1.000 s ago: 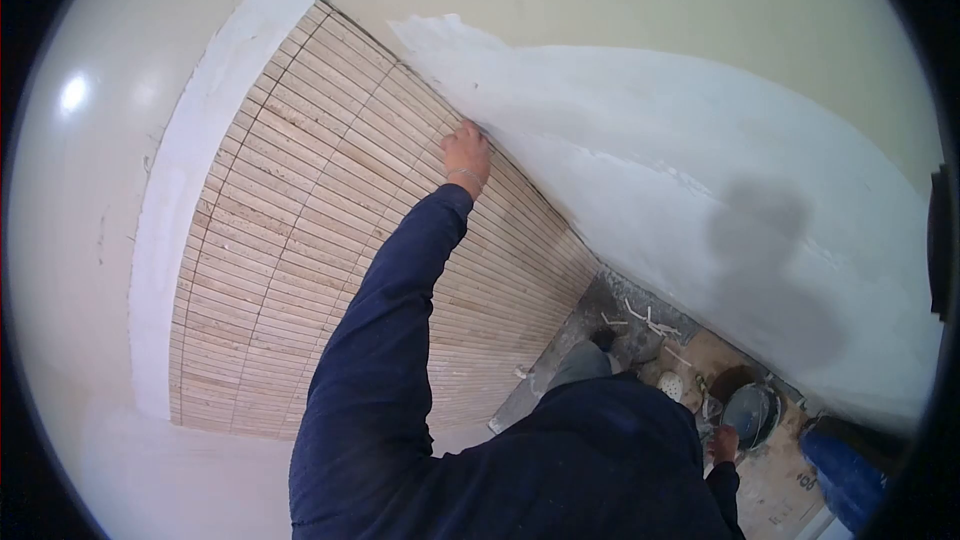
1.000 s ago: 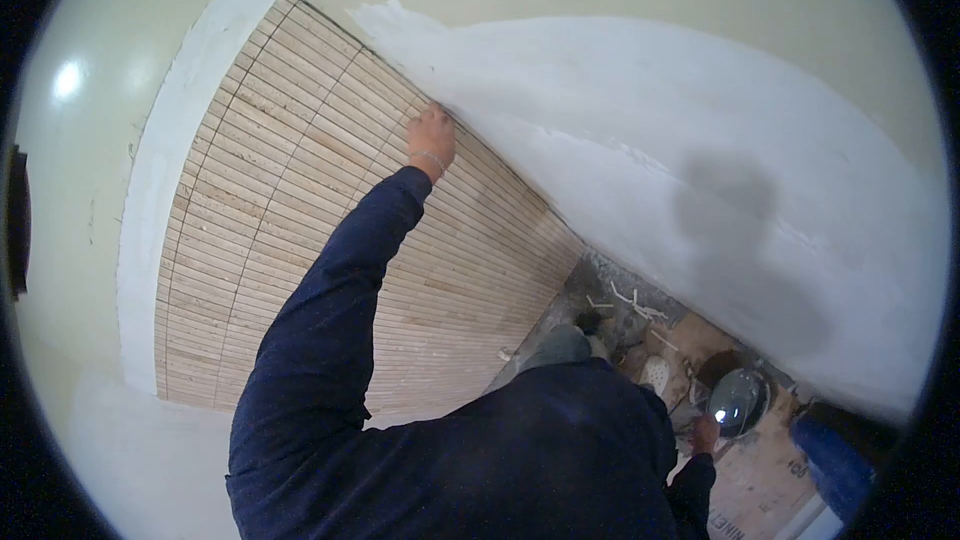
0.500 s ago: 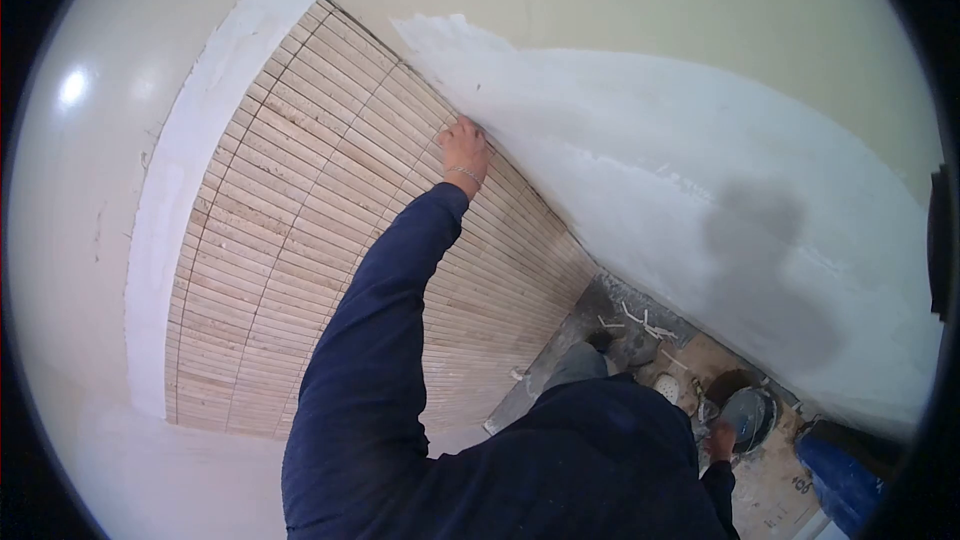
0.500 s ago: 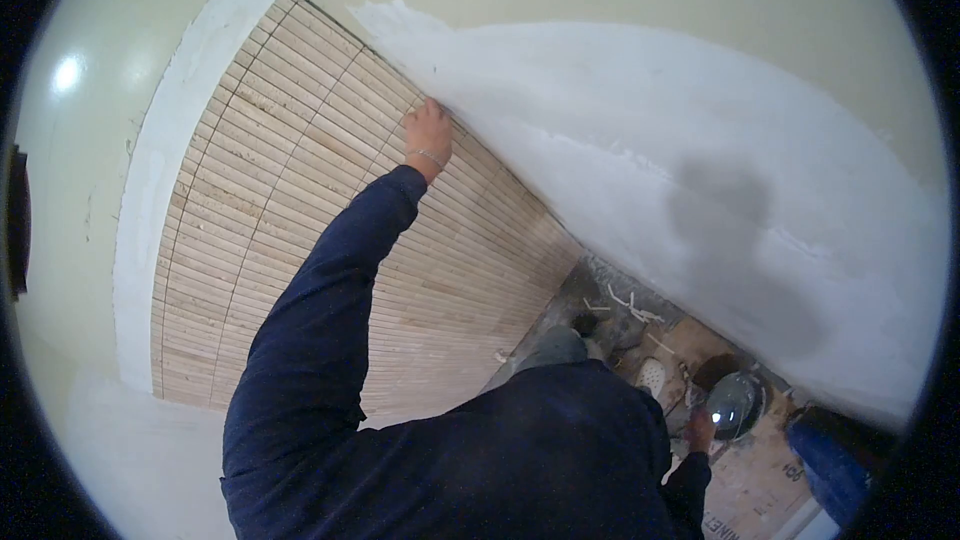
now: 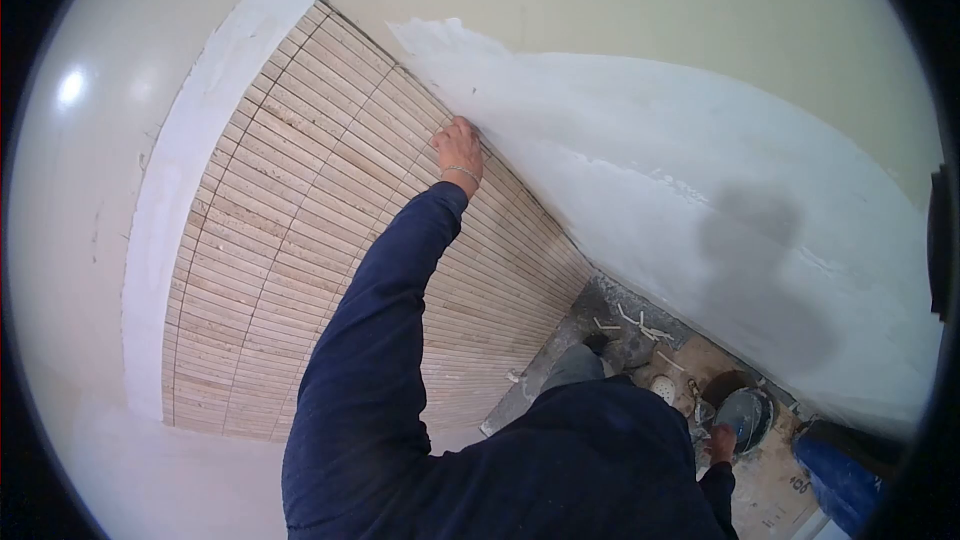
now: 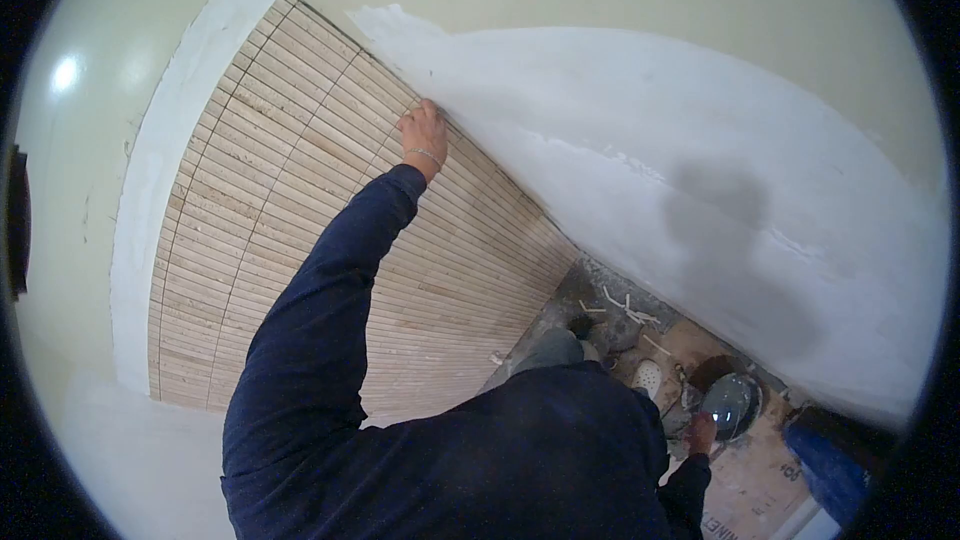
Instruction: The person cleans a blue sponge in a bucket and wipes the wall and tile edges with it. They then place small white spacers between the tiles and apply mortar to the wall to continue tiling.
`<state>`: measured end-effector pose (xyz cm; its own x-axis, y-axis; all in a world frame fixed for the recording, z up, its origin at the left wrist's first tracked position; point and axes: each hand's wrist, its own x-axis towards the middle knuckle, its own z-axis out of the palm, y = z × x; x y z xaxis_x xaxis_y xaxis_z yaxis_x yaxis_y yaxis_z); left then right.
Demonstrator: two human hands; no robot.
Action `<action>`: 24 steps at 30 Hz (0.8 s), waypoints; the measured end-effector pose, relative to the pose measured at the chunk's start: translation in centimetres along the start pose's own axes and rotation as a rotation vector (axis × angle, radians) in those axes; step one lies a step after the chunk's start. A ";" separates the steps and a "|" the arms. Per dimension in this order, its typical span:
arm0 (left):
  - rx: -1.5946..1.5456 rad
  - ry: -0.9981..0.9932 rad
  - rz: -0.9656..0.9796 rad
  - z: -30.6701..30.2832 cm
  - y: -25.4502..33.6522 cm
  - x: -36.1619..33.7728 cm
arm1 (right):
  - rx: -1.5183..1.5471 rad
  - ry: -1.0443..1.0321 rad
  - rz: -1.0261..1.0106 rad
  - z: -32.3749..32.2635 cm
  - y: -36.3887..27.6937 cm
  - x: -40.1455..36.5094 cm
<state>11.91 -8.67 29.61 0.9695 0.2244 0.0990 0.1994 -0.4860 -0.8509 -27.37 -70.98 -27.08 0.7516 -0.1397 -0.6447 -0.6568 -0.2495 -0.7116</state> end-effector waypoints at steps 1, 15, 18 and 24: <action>0.000 0.001 0.000 0.2 0.1 0.0 | 0.102 0.027 0.154 -0.1 -5.3 -3.0; -0.075 0.095 -0.037 0.1 0.0 -1.1 | -0.468 0.064 -0.545 -0.6 2.4 1.8; -0.048 0.114 -0.034 1.9 0.7 -0.2 | 0.124 0.047 0.096 -0.7 -4.1 -0.9; -0.250 0.124 -0.060 -0.6 0.4 -2.7 | -0.903 -0.094 -0.522 -1.3 -2.8 -0.4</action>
<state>9.46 -9.99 29.30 0.9618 0.1616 0.2211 0.2713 -0.6720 -0.6891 -25.74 -71.48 -24.50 0.8953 0.2564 -0.3642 0.0667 -0.8856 -0.4596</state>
